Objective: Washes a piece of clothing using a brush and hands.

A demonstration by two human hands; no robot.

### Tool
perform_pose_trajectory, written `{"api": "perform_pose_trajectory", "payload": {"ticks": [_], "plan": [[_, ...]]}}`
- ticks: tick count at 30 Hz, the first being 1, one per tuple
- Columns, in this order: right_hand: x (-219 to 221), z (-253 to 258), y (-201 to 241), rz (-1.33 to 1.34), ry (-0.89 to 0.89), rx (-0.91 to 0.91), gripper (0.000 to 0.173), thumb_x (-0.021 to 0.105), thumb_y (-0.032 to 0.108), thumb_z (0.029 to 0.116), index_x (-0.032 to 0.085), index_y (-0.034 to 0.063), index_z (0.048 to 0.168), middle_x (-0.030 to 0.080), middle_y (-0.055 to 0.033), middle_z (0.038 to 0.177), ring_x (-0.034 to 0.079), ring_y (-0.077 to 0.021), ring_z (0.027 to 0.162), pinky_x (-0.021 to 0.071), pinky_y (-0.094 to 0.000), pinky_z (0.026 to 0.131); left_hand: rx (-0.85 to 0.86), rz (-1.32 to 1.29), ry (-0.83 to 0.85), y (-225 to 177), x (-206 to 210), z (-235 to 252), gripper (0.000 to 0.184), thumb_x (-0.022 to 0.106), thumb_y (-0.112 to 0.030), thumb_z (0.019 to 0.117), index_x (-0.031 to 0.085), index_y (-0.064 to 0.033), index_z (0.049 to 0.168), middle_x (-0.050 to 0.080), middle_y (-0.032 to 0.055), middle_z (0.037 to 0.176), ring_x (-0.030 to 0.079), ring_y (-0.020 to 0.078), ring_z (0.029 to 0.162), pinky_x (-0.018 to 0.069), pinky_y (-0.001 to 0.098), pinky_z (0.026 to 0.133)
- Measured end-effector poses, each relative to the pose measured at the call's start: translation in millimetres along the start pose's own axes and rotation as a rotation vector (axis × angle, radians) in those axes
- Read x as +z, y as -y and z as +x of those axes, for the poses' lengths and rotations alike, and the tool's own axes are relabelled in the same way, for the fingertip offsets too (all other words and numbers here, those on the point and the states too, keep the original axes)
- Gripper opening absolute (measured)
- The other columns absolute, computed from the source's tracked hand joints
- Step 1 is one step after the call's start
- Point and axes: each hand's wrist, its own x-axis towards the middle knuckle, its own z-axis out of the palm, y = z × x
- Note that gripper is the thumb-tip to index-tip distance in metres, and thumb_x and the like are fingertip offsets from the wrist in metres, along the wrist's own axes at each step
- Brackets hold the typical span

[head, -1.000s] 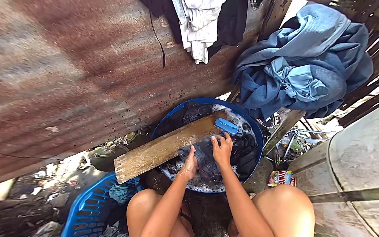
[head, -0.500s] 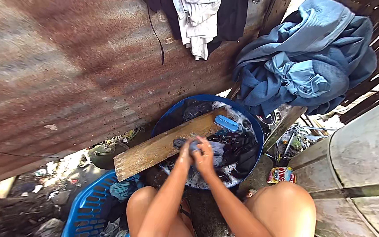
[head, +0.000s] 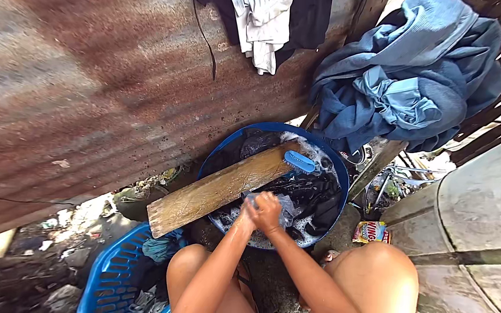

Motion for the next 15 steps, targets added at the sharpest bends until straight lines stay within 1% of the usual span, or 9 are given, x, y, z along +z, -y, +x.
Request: {"api": "perform_pose_trajectory", "payload": {"ticks": [2,3,5,7,8,10,11,13,15], "plan": [[-14.7,19.4,-44.8,-0.081,0.218,0.297,0.037,0.063,0.033,0.0997,0.077,-0.0005,0.107,0.068,-0.0288,0.12,0.061,-0.0493,0.119,0.0444,-0.0663,0.101,-0.067,0.13,0.033,-21.4,8.0,-17.1,0.034,0.038,-0.035,0.1092,0.058,-0.0085,0.115,0.065,0.0086,0.093,0.065,0.0198,0.083,0.0555,0.0391,0.073],[-21.2,27.9,-61.9,-0.055,0.241,0.437,0.039,0.064,0.034,0.1003,0.075,0.001,0.117,0.061,-0.0312,0.132,0.051,-0.0521,0.13,0.0369,-0.0692,0.107,-0.059,0.143,0.087,-34.3,9.1,-24.7,0.036,0.038,-0.035,0.1098,0.057,-0.0069,0.121,0.065,0.0103,0.101,0.065,0.0211,0.09,0.0558,0.0404,0.079],[-32.3,38.3,-60.7,0.072,0.143,0.544,0.039,0.066,0.032,0.0991,0.071,-0.002,0.118,0.054,-0.0336,0.137,0.048,-0.0524,0.131,0.0368,-0.0666,0.107,0.033,0.175,0.189,-59.0,9.7,-29.1,0.042,0.031,-0.039,0.1117,0.052,-0.0065,0.129,0.065,0.0091,0.11,0.064,0.0188,0.099,0.0541,0.0372,0.087],[-41.0,43.4,-28.1,0.226,0.219,0.456,0.045,0.069,0.032,0.0959,0.067,-0.0057,0.119,0.052,-0.0331,0.138,0.049,-0.0493,0.132,0.0413,-0.0623,0.11,0.11,0.154,0.265,-74.9,11.1,-26.0,0.046,0.03,-0.043,0.1115,0.049,-0.0095,0.136,0.063,0.007,0.118,0.063,0.0163,0.105,0.0523,0.0353,0.091],[-41.2,46.0,-11.7,0.236,0.286,0.388,0.044,0.07,0.031,0.095,0.068,-0.0064,0.119,0.055,-0.033,0.135,0.05,-0.0491,0.13,0.0422,-0.0626,0.108,0.137,0.154,0.291,-79.1,14.7,-27.6,0.045,0.031,-0.045,0.1108,0.051,-0.0112,0.133,0.064,0.0054,0.116,0.064,0.0147,0.103,0.0535,0.034,0.09],[-43.4,55.1,10.2,0.201,0.362,0.34,0.033,0.06,0.021,0.1011,0.068,-0.0079,0.115,0.064,-0.0298,0.12,0.06,-0.0452,0.118,0.0472,-0.0613,0.099,0.18,0.167,0.324,-78.7,21.1,-32.0,0.04,0.031,-0.043,0.1105,0.054,-0.0122,0.121,0.062,0.003,0.107,0.062,0.0123,0.097,0.0527,0.0314,0.085],[-50.4,62.6,19.0,0.235,0.369,0.367,0.028,0.055,0.017,0.1046,0.065,-0.0084,0.112,0.067,-0.0279,0.109,0.065,-0.0423,0.107,0.0512,-0.0602,0.092,0.194,0.126,0.296,-74.8,23.8,-32.5,0.035,0.031,-0.038,0.1088,0.055,-0.0129,0.112,0.062,0.0022,0.1,0.061,0.0119,0.09,0.0522,0.0309,0.079],[-70.2,82.8,42.0,0.335,0.33,0.337,0.026,0.049,0.015,0.1079,0.061,-0.0077,0.107,0.065,-0.0231,0.092,0.067,-0.0353,0.087,0.0529,-0.0543,0.08,0.192,-0.002,0.274,-60.8,26.3,-24.8,0.035,0.026,-0.034,0.105,0.056,-0.0172,0.102,0.064,-0.0009,0.091,0.063,0.0108,0.083,0.0534,0.031,0.072],[-88.9,102.1,71.4,0.436,0.255,0.202,0.02,0.05,0.013,0.1057,0.058,-0.0037,0.097,0.058,-0.0124,0.078,0.059,-0.0226,0.071,0.0496,-0.0419,0.068,0.156,-0.048,0.338,-29.9,22.2,-11.9,0.052,0.017,-0.048,0.1108,0.059,-0.0172,0.115,0.067,-0.0004,0.094,0.065,0.0109,0.086,0.0568,0.0334,0.075]]}}
